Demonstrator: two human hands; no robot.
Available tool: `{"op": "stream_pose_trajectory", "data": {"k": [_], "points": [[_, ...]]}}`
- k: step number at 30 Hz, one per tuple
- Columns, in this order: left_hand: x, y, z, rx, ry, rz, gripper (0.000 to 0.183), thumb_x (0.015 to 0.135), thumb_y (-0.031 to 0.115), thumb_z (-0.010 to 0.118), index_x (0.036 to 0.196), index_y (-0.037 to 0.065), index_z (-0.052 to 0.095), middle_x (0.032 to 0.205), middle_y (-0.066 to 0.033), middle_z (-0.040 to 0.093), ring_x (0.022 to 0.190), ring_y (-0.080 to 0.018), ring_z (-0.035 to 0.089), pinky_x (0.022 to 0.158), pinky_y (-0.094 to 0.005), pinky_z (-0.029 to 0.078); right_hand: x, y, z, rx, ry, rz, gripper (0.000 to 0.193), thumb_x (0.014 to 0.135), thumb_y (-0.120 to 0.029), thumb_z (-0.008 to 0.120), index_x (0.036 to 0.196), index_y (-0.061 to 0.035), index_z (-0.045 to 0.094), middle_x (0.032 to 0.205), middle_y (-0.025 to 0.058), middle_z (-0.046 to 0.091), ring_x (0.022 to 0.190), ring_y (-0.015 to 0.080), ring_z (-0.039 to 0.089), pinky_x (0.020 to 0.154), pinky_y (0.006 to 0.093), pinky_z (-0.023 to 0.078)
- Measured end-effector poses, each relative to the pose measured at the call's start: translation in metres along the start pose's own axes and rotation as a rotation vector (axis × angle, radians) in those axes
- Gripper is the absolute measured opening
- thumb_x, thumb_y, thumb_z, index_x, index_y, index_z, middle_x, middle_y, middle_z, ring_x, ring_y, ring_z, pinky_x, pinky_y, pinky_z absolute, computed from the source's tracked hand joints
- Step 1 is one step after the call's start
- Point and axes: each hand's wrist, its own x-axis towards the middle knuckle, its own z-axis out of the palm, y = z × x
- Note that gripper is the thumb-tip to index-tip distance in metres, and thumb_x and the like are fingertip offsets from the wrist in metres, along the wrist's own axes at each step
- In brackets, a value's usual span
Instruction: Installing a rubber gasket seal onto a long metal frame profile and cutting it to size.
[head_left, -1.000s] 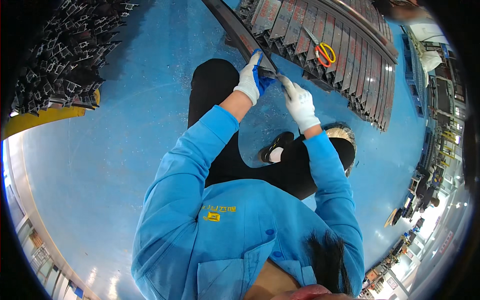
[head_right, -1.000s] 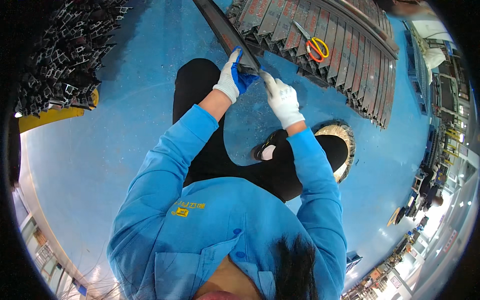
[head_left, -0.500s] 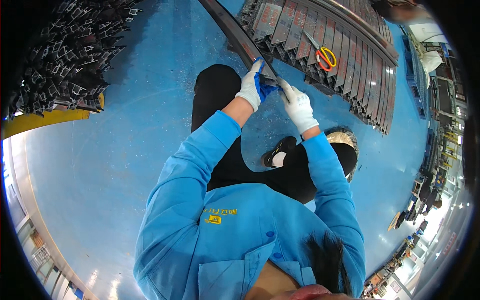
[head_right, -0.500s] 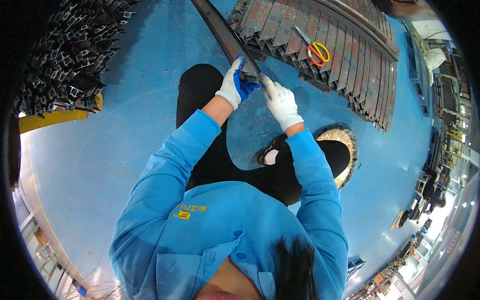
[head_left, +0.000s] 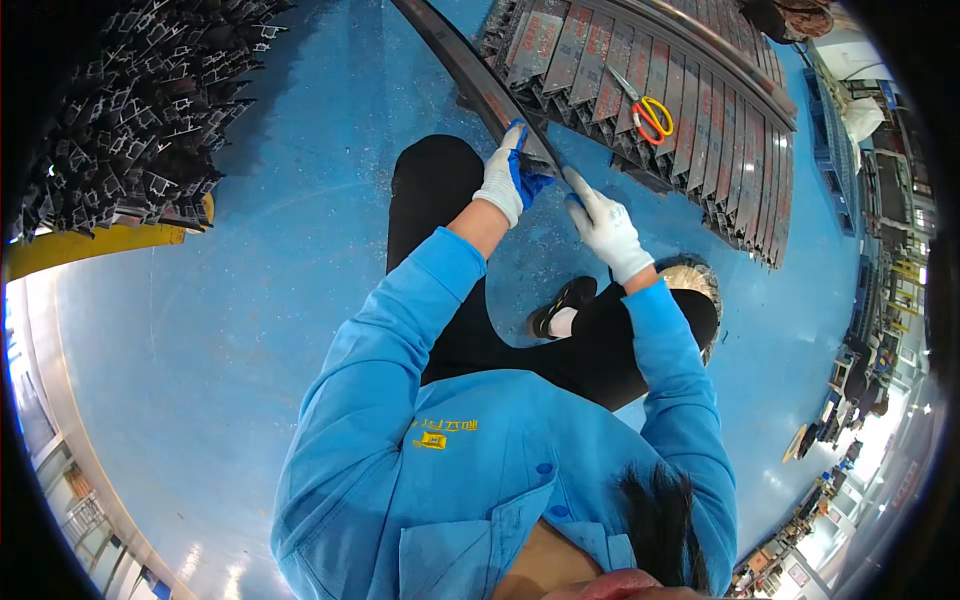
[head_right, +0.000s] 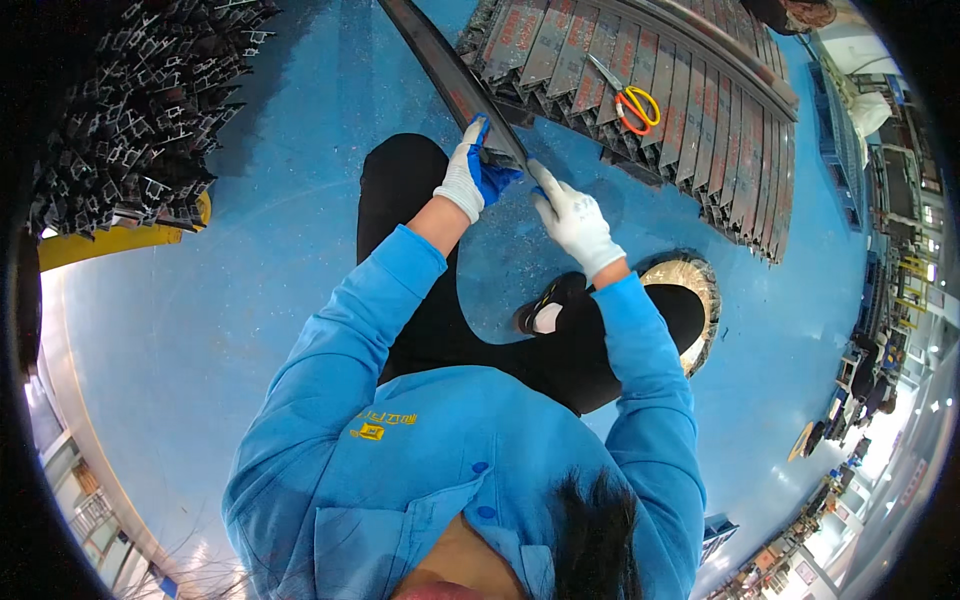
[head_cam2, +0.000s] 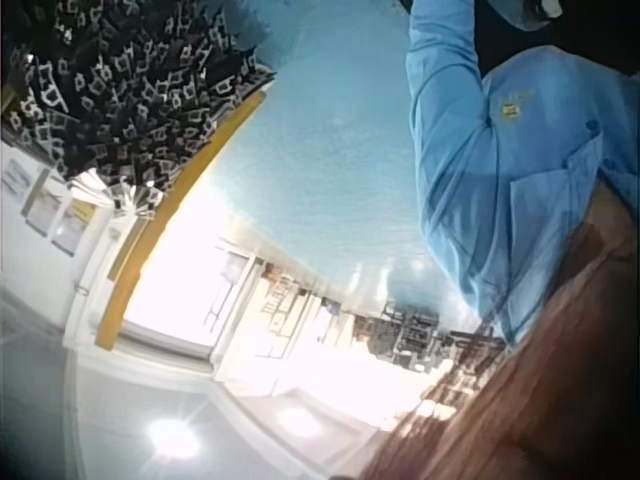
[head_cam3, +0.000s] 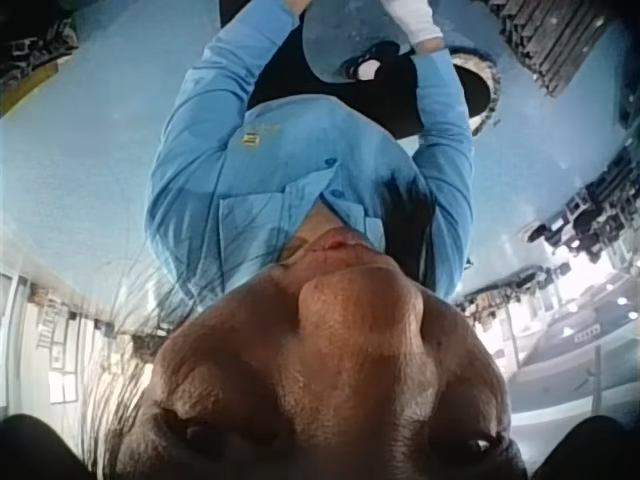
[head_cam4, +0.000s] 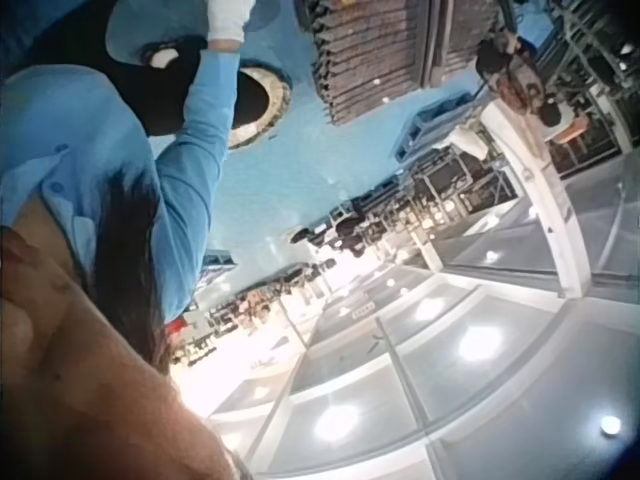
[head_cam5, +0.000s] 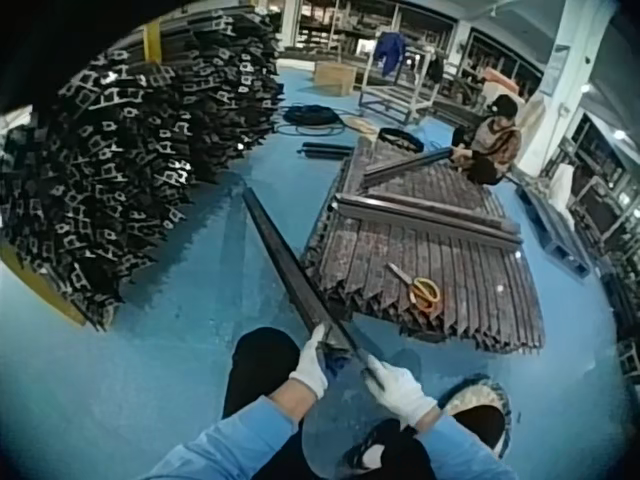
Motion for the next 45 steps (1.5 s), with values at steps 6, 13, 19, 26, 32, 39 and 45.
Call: {"op": "stream_pose_trajectory", "data": {"k": [6,13,19,26,32,39,45], "points": [[0.004,-0.014,-0.002,-0.050,-0.017,0.008,0.035,0.083,0.037,0.066,0.101,0.010,0.057,0.080,-0.0096,0.062,0.062,-0.0212,0.061,0.055,-0.0332,0.053,-0.008,0.006,-0.006,-0.057,-0.068,0.017,0.049,0.083,-0.009,0.055,0.130,-0.0184,0.048,0.078,0.0104,0.061,0.063,0.0300,0.059,0.057,0.0379,0.047],[0.022,-0.009,-0.001,-0.101,-0.040,0.035,0.033,0.080,0.035,0.070,0.095,0.008,0.058,0.072,-0.0084,0.061,0.055,-0.0189,0.058,0.050,-0.0304,0.050,-0.003,-0.001,-0.013,0.097,0.110,-0.011,0.050,0.082,-0.011,0.057,0.130,-0.0213,0.048,0.076,0.0101,0.059,0.062,0.0293,0.059,0.057,0.0371,0.047],[0.022,-0.021,0.003,-0.132,-0.056,0.020,0.031,0.081,0.033,0.069,0.094,0.008,0.058,0.074,-0.0084,0.061,0.059,-0.0190,0.059,0.052,-0.0313,0.052,-0.023,0.020,-0.011,-0.041,0.030,0.024,0.050,0.082,-0.010,0.058,0.130,-0.0213,0.048,0.074,0.0103,0.058,0.061,0.0291,0.058,0.057,0.0365,0.047],[0.019,-0.015,0.003,-0.150,-0.084,0.028,0.029,0.082,0.031,0.068,0.094,0.008,0.058,0.077,-0.0080,0.061,0.063,-0.0189,0.060,0.056,-0.0323,0.053,-0.012,0.005,-0.012,-0.050,0.052,0.033,0.050,0.082,-0.010,0.057,0.130,-0.0190,0.047,0.075,0.0109,0.058,0.062,0.0300,0.059,0.057,0.0366,0.047],[0.017,-0.011,0.004,-0.160,-0.097,0.020,0.028,0.082,0.032,0.068,0.094,0.008,0.058,0.078,-0.0074,0.062,0.063,-0.0188,0.060,0.056,-0.0322,0.053,-0.013,0.008,-0.013,-0.074,0.038,0.024,0.050,0.082,-0.009,0.055,0.131,-0.0167,0.046,0.076,0.0105,0.060,0.063,0.0304,0.059,0.057,0.0367,0.047],[0.016,-0.020,0.006,-0.139,-0.091,0.055,0.029,0.083,0.034,0.067,0.094,0.009,0.058,0.076,-0.0068,0.062,0.061,-0.0188,0.060,0.054,-0.0312,0.053,0.006,-0.004,-0.005,0.040,0.167,-0.027,0.048,0.083,-0.009,0.054,0.130,-0.0156,0.048,0.076,0.0095,0.060,0.060,0.0296,0.059,0.057,0.0364,0.047],[0.016,-0.021,0.001,-0.146,-0.075,0.050,0.030,0.083,0.036,0.067,0.094,0.009,0.058,0.075,-0.0064,0.062,0.059,-0.0188,0.060,0.052,-0.0303,0.052,-0.019,0.011,-0.008,-0.050,0.031,0.009,0.047,0.083,-0.009,0.055,0.129,-0.0175,0.049,0.074,0.0090,0.059,0.059,0.0287,0.057,0.056,0.0364,0.047]]}}
